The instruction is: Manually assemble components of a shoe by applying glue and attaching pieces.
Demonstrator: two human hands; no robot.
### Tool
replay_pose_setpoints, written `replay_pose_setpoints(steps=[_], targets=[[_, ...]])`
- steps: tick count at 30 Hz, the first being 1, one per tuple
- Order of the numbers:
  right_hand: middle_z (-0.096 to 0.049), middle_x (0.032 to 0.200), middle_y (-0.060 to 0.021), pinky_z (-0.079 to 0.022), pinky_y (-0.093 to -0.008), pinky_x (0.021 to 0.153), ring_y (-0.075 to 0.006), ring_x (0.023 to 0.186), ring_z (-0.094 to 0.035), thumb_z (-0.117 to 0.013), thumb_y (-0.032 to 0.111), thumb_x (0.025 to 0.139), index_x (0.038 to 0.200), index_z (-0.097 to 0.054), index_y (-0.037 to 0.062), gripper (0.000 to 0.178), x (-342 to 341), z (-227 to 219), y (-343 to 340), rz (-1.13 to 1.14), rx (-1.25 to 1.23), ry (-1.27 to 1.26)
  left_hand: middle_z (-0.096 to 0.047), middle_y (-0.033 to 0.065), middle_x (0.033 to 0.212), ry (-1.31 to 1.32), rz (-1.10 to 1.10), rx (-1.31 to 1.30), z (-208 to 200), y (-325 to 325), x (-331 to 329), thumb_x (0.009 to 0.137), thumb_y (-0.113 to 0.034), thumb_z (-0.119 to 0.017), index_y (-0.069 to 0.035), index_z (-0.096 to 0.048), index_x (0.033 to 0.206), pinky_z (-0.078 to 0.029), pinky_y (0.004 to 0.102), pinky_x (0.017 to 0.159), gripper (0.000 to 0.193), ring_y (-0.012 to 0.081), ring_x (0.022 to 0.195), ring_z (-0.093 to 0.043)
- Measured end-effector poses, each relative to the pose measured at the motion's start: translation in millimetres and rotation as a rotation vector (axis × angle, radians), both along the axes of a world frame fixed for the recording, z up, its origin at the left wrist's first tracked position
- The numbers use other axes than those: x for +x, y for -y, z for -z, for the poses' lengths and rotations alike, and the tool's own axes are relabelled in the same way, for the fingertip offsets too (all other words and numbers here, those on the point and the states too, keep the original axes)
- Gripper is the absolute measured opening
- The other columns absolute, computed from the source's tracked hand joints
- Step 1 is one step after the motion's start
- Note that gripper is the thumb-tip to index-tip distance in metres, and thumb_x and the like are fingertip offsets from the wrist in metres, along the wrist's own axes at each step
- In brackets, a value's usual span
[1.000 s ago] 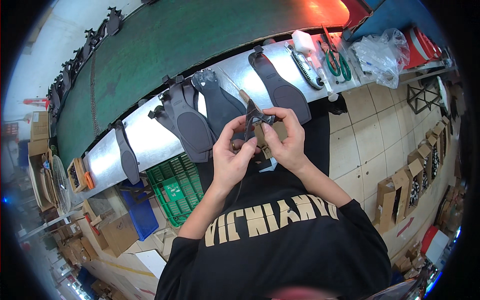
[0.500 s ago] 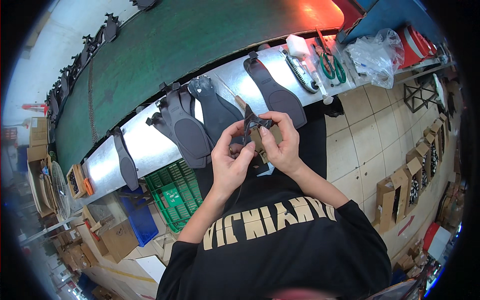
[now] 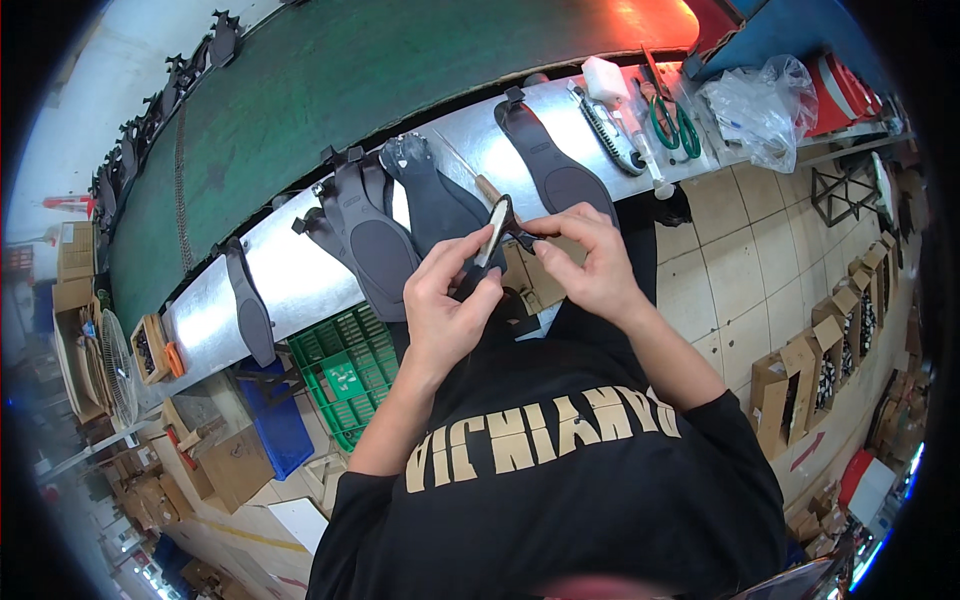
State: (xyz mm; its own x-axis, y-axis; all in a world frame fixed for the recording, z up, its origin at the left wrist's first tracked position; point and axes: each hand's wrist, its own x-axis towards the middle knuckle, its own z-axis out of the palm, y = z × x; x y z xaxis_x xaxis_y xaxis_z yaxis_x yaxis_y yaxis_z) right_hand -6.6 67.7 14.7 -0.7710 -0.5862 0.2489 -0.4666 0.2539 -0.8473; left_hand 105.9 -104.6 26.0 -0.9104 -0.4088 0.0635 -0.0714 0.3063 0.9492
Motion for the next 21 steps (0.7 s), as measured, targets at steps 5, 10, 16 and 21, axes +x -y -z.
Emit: replay_pose_setpoints(steps=[5,10,16,21], targets=[[-0.069,0.078,-0.0096,-0.048,-0.0332,0.077,-0.0202,0.077,-0.064,-0.071,0.010,0.078,0.094,-0.075,0.0018,0.019,-13,-10,-1,-0.130,0.105,0.151,-0.070,0.0087,0.097,-0.011,0.030,-0.142,-2,4,-1,0.076,-0.006,-0.071,-0.003,-0.072,0.115,-0.049,0.0258,0.065,0.039,0.0140,0.074,-0.064],[-0.071,0.077,-0.0111,-0.051,-0.0301,0.071,-0.0191,0.072,-0.067,-0.072,0.011,0.078,0.094,-0.074,-0.0013,0.020,-24,-12,-1,-0.208,0.162,0.273,-0.071,0.0105,0.097,0.057,0.085,-0.158,-5,7,-1,0.077,-0.009,-0.070,-0.003,-0.072,0.114,-0.052,0.0273,0.070,0.037,0.0190,0.078,-0.068],[-0.072,0.077,-0.0119,-0.052,-0.0284,0.068,-0.0149,0.071,-0.068,-0.073,0.010,0.078,0.093,-0.072,-0.0040,0.021,-29,-11,2,-0.265,0.181,0.346,-0.066,0.0031,0.089,0.001,0.092,-0.164,-1,9,-1,0.077,-0.002,-0.069,-0.002,-0.071,0.117,-0.036,0.0219,0.054,0.040,0.0049,0.061,-0.045],[-0.072,0.077,-0.0117,-0.052,-0.0289,0.070,-0.0147,0.072,-0.068,-0.072,0.010,0.077,0.093,-0.071,-0.0050,0.021,-30,-15,5,-0.273,0.224,0.355,-0.066,0.0036,0.089,-0.015,0.083,-0.200,-1,9,-1,0.077,-0.002,-0.069,-0.002,-0.071,0.116,-0.037,0.0220,0.055,0.039,0.0055,0.062,-0.047]])
